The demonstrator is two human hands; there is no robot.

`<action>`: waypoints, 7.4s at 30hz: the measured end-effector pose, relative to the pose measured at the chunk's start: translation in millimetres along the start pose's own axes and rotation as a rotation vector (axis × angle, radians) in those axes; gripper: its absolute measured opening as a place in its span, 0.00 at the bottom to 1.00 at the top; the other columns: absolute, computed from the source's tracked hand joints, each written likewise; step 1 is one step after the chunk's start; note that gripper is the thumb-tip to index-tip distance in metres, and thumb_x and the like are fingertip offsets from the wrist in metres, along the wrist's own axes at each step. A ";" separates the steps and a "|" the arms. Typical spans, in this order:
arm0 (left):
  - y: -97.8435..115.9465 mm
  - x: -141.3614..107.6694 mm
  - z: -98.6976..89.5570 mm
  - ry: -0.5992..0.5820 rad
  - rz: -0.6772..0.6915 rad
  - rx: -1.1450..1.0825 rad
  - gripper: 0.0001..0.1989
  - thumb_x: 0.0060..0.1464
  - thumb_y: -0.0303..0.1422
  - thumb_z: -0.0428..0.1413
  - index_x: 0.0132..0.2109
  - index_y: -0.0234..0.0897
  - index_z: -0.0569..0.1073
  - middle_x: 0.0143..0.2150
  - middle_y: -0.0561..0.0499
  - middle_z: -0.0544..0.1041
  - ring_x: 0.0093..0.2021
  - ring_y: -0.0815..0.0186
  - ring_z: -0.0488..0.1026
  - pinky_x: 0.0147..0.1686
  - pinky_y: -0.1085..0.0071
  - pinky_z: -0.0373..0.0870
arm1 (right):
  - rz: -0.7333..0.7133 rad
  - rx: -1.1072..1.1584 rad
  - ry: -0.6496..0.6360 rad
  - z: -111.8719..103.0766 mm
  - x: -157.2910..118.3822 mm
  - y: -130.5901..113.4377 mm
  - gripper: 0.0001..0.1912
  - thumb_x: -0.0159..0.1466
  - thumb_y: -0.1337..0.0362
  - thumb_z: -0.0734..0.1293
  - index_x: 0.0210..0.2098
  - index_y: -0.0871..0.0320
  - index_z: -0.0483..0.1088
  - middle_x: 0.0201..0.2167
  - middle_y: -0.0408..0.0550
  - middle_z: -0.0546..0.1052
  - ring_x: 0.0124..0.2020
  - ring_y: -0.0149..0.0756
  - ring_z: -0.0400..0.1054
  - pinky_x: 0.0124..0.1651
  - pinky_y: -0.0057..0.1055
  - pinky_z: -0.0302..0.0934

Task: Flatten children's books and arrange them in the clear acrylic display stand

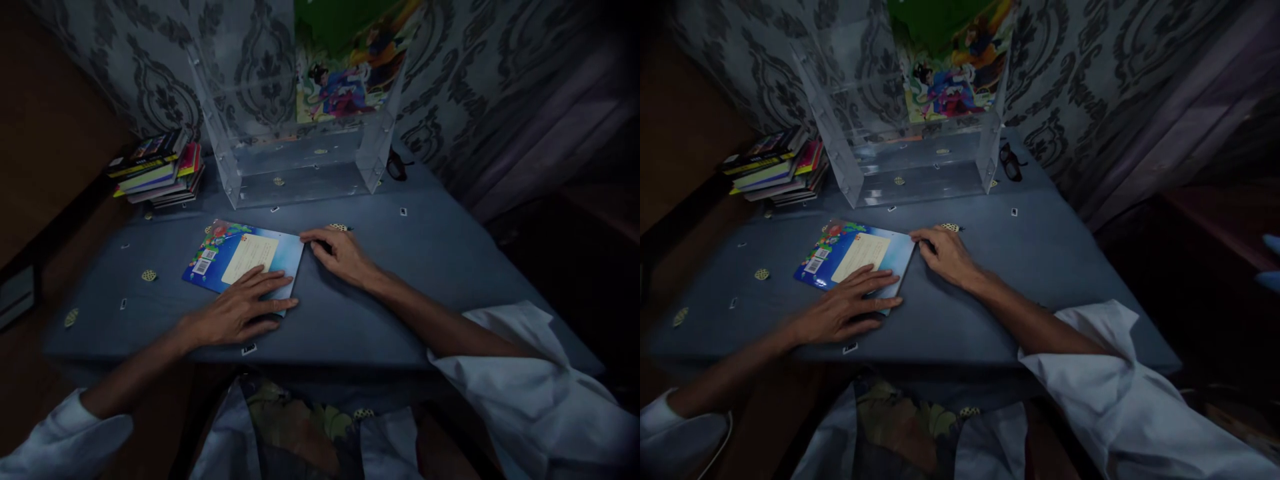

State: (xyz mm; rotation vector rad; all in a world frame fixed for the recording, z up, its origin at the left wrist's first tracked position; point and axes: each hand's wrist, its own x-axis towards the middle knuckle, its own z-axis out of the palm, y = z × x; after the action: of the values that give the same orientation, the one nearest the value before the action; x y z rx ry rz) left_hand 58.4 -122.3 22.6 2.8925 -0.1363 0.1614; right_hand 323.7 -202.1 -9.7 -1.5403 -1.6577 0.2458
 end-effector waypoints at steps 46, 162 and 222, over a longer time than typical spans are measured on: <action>-173.2 -35.8 -28.5 0.467 -0.548 -0.447 0.27 0.63 0.45 0.48 0.61 0.32 0.72 0.50 0.41 0.82 0.51 0.56 0.78 0.55 0.58 0.71 | -0.509 -0.021 -0.611 102.5 44.5 -113.3 0.20 0.74 0.64 0.57 0.62 0.59 0.68 0.64 0.54 0.71 0.68 0.37 0.60 0.72 0.42 0.49; 14.2 10.9 -2.3 0.068 0.082 -0.156 0.12 0.68 0.38 0.52 0.50 0.38 0.76 0.60 0.43 0.76 0.63 0.60 0.71 0.67 0.59 0.62 | -0.018 -0.162 -0.100 -8.9 -38.4 -28.5 0.18 0.68 0.63 0.61 0.53 0.55 0.75 0.43 0.55 0.77 0.45 0.47 0.71 0.52 0.50 0.69; -115.2 7.9 -6.1 0.280 -0.715 0.284 0.21 0.67 0.37 0.47 0.62 0.35 0.69 0.63 0.40 0.72 0.63 0.48 0.67 0.57 0.48 0.69 | 0.005 -0.124 -0.186 49.2 86.1 27.0 0.26 0.72 0.54 0.59 0.66 0.54 0.64 0.66 0.55 0.68 0.69 0.48 0.59 0.69 0.56 0.55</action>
State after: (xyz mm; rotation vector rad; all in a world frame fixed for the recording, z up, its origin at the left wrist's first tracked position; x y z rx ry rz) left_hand 77.9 -10.0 2.5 2.9341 1.0231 0.4720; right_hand 319.4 -100.0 -20.6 -1.6555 -1.8438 0.3024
